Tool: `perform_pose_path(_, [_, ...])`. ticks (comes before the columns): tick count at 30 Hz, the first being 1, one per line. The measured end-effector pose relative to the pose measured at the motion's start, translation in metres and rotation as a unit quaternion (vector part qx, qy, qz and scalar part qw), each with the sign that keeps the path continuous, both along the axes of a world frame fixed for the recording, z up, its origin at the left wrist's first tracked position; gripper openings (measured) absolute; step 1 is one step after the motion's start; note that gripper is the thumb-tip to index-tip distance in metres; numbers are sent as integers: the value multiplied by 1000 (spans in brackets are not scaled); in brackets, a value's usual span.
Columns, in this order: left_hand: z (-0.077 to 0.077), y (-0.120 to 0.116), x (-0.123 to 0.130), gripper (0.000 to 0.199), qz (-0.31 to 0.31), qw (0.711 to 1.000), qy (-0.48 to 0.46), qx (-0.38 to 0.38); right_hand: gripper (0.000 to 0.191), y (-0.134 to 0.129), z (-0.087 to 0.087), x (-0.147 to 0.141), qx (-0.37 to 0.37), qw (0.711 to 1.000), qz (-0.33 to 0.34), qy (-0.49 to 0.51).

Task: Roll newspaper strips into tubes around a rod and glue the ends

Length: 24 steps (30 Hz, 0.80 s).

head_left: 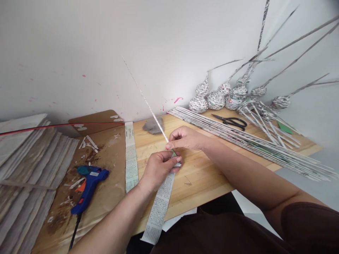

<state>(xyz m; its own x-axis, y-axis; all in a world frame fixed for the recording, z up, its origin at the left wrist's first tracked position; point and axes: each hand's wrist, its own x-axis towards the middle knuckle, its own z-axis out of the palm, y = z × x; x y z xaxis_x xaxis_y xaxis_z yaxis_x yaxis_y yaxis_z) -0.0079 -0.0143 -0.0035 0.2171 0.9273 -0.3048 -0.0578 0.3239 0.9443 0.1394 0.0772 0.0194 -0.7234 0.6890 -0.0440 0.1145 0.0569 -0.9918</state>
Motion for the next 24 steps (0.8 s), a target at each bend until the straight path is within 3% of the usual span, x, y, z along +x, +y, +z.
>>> perform_pose_path(10, [0, 0, -1, 28, -7, 1000, -10, 16, 28, -2, 0, -4, 4, 999, -41, 5])
perform_pose_path(17, [2, -2, 1, 25, -1, 999, -38, 12, 26, 3, 4, 4, -51, 995, 84, 10])
perform_pose_path(24, [3, -2, 2, 23, 6, 999, -34, 7, 25, 2, -1, 0, -32, 999, 23, 32])
